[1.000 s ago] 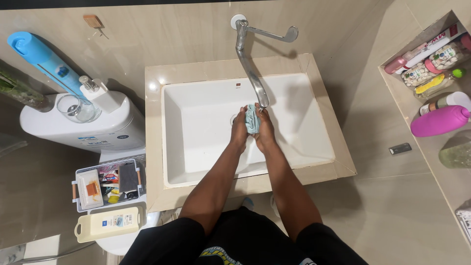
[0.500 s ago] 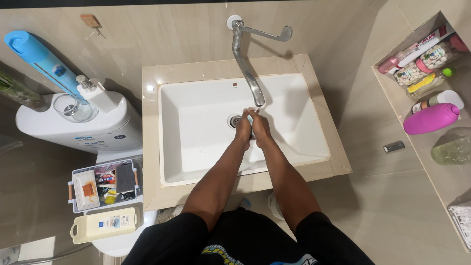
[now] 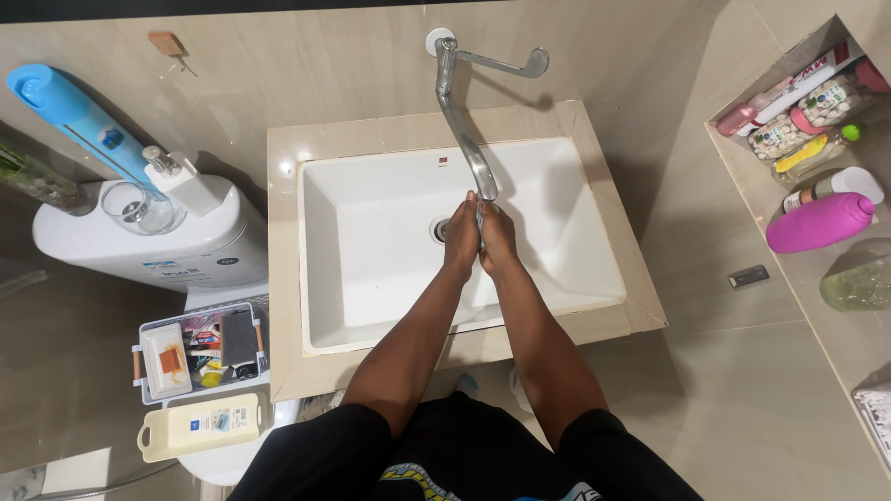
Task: The person clears a cluttered bathroom counter by moving toiletries, a soap dish, and a glass into a plastic basket. They then rinse a light blue cloth under the tap and wring it out. The basket is placed on the toilet tank.
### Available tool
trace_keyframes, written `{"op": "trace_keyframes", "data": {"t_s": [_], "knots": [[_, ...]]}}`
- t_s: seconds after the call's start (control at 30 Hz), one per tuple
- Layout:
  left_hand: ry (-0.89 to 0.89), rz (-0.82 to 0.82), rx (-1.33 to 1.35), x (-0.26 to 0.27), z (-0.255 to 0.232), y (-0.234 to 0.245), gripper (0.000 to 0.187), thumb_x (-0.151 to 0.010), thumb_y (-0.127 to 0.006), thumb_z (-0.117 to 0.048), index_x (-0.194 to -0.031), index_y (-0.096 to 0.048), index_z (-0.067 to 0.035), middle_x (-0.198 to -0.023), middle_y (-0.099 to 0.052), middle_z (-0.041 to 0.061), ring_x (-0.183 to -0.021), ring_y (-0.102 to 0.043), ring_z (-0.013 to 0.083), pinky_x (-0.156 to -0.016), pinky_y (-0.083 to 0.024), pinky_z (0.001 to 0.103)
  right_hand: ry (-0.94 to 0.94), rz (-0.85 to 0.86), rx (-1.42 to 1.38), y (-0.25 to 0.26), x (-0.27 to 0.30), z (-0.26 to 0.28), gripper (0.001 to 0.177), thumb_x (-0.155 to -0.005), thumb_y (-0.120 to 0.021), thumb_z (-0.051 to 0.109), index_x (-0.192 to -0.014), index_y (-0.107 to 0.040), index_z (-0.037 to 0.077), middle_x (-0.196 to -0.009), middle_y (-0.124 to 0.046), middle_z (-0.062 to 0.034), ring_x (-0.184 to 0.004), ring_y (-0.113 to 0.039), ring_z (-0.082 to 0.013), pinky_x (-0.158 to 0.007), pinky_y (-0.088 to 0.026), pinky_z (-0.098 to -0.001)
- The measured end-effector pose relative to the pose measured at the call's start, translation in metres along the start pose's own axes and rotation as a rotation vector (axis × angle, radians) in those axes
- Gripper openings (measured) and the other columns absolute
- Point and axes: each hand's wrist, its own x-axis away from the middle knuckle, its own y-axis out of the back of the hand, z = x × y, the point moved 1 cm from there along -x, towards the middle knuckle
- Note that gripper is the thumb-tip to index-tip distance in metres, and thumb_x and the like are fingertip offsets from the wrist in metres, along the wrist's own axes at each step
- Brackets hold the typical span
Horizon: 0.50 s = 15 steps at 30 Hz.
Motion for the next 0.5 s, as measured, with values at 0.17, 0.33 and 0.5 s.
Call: {"op": "trace_keyframes", "data": {"t_s": [0.17, 0.33, 0.5], "knots": [[-0.065, -0.046, 0.193, -0.023, 0.019, -0.002, 0.057, -0.101, -0.044, -0.051, -0.131, -0.065, -0.006, -0.127, -0.067, 0.015, -0.117, -0.062, 0.0269, -0.104, -0.047, 0.043, 0.068, 0.029, -0.039, -0.011, -0.005, -0.004, 0.035, -0.101, -0.054, 0.033, -0.115, -0.063, 0.002, -0.101, -0.065, -0.0082, -0.087, -0.063, -0.0147, -0.071, -0.055, -0.0302], [0.023, 0.037, 0.259, -0.035, 0.040, 0.002, 0.058, -0.103, -0.035, -0.048, -0.135, -0.063, -0.009, -0.131, -0.065, 0.011, -0.121, -0.060, 0.0229, -0.103, -0.046, 0.040, 0.002, -0.040, 0.224, -0.011, 0.002, 0.001, 0.040, -0.102, -0.046, 0.035, -0.115, -0.064, 0.002, -0.096, -0.063, -0.0093, -0.078, -0.059, -0.0168, -0.061, -0.046, -0.0346], [0.154, 0.034, 0.376, -0.035, 0.040, 0.007, 0.061, -0.104, -0.030, -0.057, -0.145, -0.052, -0.017, -0.132, -0.061, 0.005, -0.121, -0.057, 0.0207, -0.103, -0.044, 0.039, 0.065, -0.020, -0.053, -0.001, -0.018, -0.011, 0.043, -0.101, -0.045, 0.036, -0.120, -0.063, 0.002, -0.100, -0.067, -0.0084, -0.085, -0.066, -0.0180, -0.074, -0.053, -0.0342]]}}
